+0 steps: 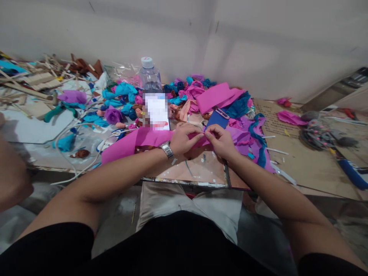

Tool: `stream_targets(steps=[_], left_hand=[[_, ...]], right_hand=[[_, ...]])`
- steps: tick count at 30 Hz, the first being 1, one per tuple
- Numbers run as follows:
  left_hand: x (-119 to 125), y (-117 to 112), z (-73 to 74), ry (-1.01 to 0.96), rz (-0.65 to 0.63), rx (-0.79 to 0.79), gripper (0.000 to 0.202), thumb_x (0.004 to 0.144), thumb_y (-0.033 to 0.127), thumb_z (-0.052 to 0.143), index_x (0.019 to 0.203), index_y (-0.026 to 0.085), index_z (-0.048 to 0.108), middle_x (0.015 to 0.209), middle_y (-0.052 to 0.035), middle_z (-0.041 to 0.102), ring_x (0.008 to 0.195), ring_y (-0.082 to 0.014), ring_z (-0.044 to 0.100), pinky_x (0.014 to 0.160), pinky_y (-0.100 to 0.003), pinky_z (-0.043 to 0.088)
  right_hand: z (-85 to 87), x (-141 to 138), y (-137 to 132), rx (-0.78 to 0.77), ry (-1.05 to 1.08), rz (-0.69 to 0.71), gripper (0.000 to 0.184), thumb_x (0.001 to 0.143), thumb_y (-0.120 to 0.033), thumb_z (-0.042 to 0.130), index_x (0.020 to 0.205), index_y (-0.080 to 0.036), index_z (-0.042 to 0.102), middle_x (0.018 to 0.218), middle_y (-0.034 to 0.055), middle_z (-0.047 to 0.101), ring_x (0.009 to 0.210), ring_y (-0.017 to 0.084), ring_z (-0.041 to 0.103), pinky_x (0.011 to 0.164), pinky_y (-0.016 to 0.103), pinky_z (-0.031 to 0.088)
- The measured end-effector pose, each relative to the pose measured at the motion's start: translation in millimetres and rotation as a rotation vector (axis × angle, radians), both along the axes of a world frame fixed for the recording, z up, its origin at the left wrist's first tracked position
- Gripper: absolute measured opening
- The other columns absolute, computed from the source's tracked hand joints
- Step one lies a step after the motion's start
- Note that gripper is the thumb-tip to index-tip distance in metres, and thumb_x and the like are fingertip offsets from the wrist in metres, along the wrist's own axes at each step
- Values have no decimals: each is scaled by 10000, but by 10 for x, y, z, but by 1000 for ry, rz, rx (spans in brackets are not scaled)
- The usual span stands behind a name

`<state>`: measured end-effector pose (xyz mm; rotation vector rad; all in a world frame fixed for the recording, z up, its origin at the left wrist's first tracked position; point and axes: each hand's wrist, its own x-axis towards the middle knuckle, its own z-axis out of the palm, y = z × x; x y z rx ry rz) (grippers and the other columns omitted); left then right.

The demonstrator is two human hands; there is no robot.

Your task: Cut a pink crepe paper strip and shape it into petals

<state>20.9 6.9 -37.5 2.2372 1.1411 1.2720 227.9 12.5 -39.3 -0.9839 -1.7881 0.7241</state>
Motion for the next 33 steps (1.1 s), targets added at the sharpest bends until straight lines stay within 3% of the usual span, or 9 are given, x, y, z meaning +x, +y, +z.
stream_targets(steps=[6, 12, 18, 22, 27, 33], left_hand=[[-15, 30, -14, -53, -1, -41, 369, 1026, 525, 565, 996, 242, 798, 1000, -38, 815, 960, -214, 730, 949, -400, 516], [-30, 53, -16, -78, -9, -71, 421, 1037, 545, 522, 960, 226, 785, 932, -44, 799, 890, -207, 723, 890, -373, 547], [-30, 41, -2, -106, -39, -45, 446, 1054, 529, 497, 922, 211, 781, 894, -50, 783, 849, -193, 705, 841, -346, 539], [-14, 25, 7, -139, -84, -45, 412, 1016, 541, 579, 925, 194, 781, 922, -59, 798, 868, -193, 724, 827, -324, 537], [-22, 34, 18, -122, -106, -70, 471, 1042, 539, 526, 870, 177, 774, 884, -67, 793, 818, -186, 722, 757, -305, 528], [-60, 59, 37, -127, -123, -144, 452, 1029, 534, 552, 912, 164, 783, 925, -62, 807, 836, -186, 731, 769, -288, 530]], right_hand=[[36, 34, 31, -15, 11, -4, 360, 978, -572, 622, 894, -223, 624, 908, 31, 651, 888, 210, 609, 888, 371, 490], [14, 36, 19, -119, 52, -14, 356, 954, -578, 654, 920, -224, 662, 860, 5, 663, 825, 195, 598, 814, 343, 497], [25, 38, -9, -47, 19, -20, 321, 947, -534, 679, 885, -220, 682, 861, 14, 679, 837, 201, 621, 835, 355, 494], [44, 45, -13, -12, 17, -12, 297, 949, -501, 692, 865, -216, 677, 866, 21, 684, 832, 199, 630, 832, 352, 491], [85, 48, -10, 46, 9, 6, 348, 947, -549, 690, 839, -220, 659, 860, 32, 689, 830, 206, 640, 820, 356, 502], [97, 45, -17, -3, 3, -10, 362, 945, -560, 679, 847, -211, 672, 850, 23, 696, 824, 203, 643, 816, 350, 506]])
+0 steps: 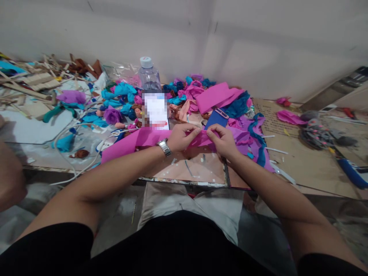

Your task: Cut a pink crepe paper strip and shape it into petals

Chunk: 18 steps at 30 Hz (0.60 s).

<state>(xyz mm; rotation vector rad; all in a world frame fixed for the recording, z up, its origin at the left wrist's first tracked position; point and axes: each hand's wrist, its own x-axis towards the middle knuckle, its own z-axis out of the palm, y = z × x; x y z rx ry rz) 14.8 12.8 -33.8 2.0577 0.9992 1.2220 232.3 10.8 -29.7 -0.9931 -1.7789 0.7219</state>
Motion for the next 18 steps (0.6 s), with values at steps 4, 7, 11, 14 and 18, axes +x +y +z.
stream_targets(steps=[4, 7, 11, 14, 18], left_hand=[[-2, -9, -23, 39, -5, -23, 457, 1036, 526, 536, 943, 158, 790, 901, -50, 800, 795, -169, 710, 732, -273, 499], [-2, -4, -33, 67, -7, -38, 486, 1040, 541, 512, 937, 154, 788, 855, -42, 780, 755, -163, 682, 692, -270, 472], [-10, 13, -24, 103, -32, -61, 507, 1025, 567, 513, 912, 149, 776, 790, -39, 747, 714, -163, 649, 662, -271, 453], [-16, 16, -16, 113, -44, -85, 448, 972, 559, 600, 936, 151, 780, 814, -44, 760, 731, -178, 663, 678, -276, 476], [-11, 15, -6, 111, -44, -114, 372, 958, 481, 618, 924, 150, 784, 830, -48, 770, 736, -178, 674, 677, -270, 484]], right_hand=[[-39, -11, -4, -53, -19, 17, 313, 945, -509, 680, 917, -202, 734, 880, 21, 744, 848, 203, 676, 826, 340, 525], [-66, -14, -5, -44, -40, 9, 258, 916, -455, 725, 927, -200, 761, 884, 24, 776, 839, 207, 701, 809, 337, 543], [-61, -16, -20, -3, -71, -24, 212, 916, -408, 727, 916, -204, 785, 880, 33, 803, 820, 214, 732, 786, 342, 569], [-36, -19, -39, 47, -91, -46, 177, 911, -370, 734, 929, -208, 805, 895, 42, 819, 833, 223, 756, 795, 349, 589], [-18, -13, -58, 106, -104, -38, 148, 914, -330, 742, 978, -220, 819, 943, 49, 831, 854, 222, 770, 800, 345, 606]])
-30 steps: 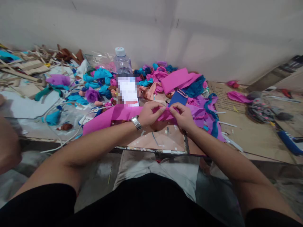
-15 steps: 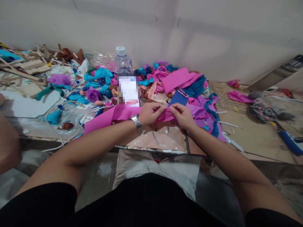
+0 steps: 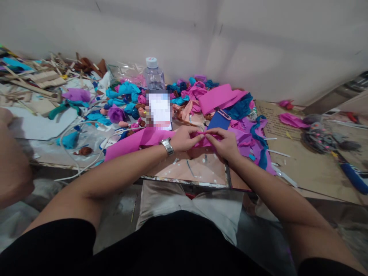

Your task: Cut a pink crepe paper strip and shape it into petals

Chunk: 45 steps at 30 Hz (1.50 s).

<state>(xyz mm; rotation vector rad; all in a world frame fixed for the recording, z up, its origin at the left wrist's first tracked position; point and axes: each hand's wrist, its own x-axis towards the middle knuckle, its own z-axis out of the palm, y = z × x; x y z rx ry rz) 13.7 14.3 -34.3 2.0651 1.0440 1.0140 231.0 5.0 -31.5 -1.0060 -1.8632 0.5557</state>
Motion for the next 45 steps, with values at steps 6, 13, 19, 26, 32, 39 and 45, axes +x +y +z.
stream_targets(steps=[6, 13, 19, 26, 32, 39, 45], left_hand=[[26, 5, 16, -77, -9, -74, 262, 926, 334, 597, 952, 153, 785, 821, -31, 764, 711, -150, 658, 674, -249, 484], [5, 2, 26, -113, -62, -76, 262, 932, 338, 595, 927, 146, 772, 848, -32, 747, 766, -157, 645, 712, -261, 487], [29, -3, 24, -146, -44, -90, 374, 968, 470, 612, 851, 146, 756, 745, -25, 711, 693, -138, 617, 680, -253, 482], [29, 7, 11, -148, 4, -89, 393, 964, 503, 624, 876, 150, 774, 808, -47, 754, 735, -158, 661, 694, -265, 514], [37, 4, 11, -145, 6, -84, 401, 958, 519, 640, 870, 154, 780, 811, -46, 762, 741, -152, 671, 700, -252, 511], [34, 3, 2, -121, -19, -80, 418, 972, 535, 623, 898, 152, 773, 836, -47, 761, 764, -162, 668, 730, -272, 513], [47, 1, -10, -122, -6, -81, 395, 970, 517, 625, 896, 157, 769, 845, -44, 763, 771, -166, 669, 734, -281, 506]], right_hand=[[26, 18, -17, 118, -54, 20, 119, 933, -292, 738, 998, -238, 822, 927, 51, 821, 816, 207, 757, 728, 324, 586], [56, 13, -34, 151, -77, 28, 120, 949, -298, 725, 990, -232, 816, 941, 57, 818, 838, 204, 757, 763, 330, 592], [60, 8, -44, 131, -105, 25, 159, 959, -351, 714, 1006, -246, 824, 951, 61, 822, 831, 210, 754, 734, 331, 588], [51, 18, -46, 131, -142, -4, 198, 966, -405, 708, 1025, -256, 825, 969, 66, 831, 844, 227, 761, 775, 359, 599], [66, 23, -41, 196, -174, 41, 182, 983, -385, 689, 1037, -262, 812, 989, 63, 829, 873, 228, 766, 792, 370, 598], [73, 33, -32, 256, -205, 52, 168, 1003, -367, 657, 1015, -257, 783, 986, 73, 820, 908, 238, 760, 837, 403, 600], [49, 47, -17, 272, -204, 49, 150, 1006, -361, 664, 1035, -258, 770, 994, 71, 811, 925, 237, 752, 842, 398, 593]])
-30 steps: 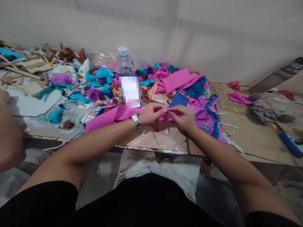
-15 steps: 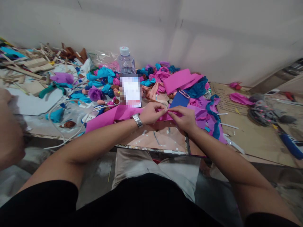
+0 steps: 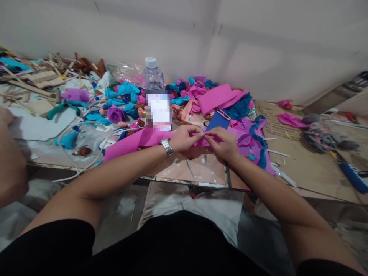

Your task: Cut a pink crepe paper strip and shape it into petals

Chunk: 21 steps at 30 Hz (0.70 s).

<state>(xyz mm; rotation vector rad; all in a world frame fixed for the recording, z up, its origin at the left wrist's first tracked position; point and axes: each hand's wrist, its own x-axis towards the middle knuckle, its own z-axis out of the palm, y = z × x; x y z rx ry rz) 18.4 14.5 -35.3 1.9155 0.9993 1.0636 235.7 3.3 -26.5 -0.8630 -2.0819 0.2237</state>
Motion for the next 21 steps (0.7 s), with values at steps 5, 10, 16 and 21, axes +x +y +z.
stream_targets(steps=[5, 10, 16, 21], left_hand=[[1, -11, 16, 11, 13, 5, 389, 963, 506, 627, 876, 154, 765, 799, -36, 754, 739, -162, 659, 700, -272, 495], [0, -9, 1, 19, 17, 13, 404, 966, 526, 625, 903, 156, 775, 839, -41, 770, 756, -166, 665, 714, -276, 493], [-4, -24, 9, 46, 15, 32, 424, 979, 549, 607, 959, 162, 779, 911, -46, 785, 809, -181, 688, 758, -293, 501], [-16, -40, 23, 102, 51, 77, 426, 987, 554, 592, 933, 168, 765, 822, -28, 760, 747, -175, 669, 712, -291, 474]], right_hand=[[15, -6, -11, -19, -17, -4, 162, 1013, -374, 649, 1036, -267, 768, 1002, 64, 812, 933, 239, 753, 850, 400, 594], [13, -11, -8, -18, -10, 1, 141, 1008, -358, 656, 1017, -259, 756, 982, 65, 802, 919, 234, 744, 838, 389, 586], [-12, -25, 14, -79, 19, -5, 132, 989, -357, 668, 981, -245, 737, 970, 69, 791, 918, 238, 733, 848, 393, 580], [-28, -48, 15, -149, 92, 0, 129, 973, -349, 683, 937, -235, 731, 957, 67, 778, 919, 234, 722, 868, 396, 573]])
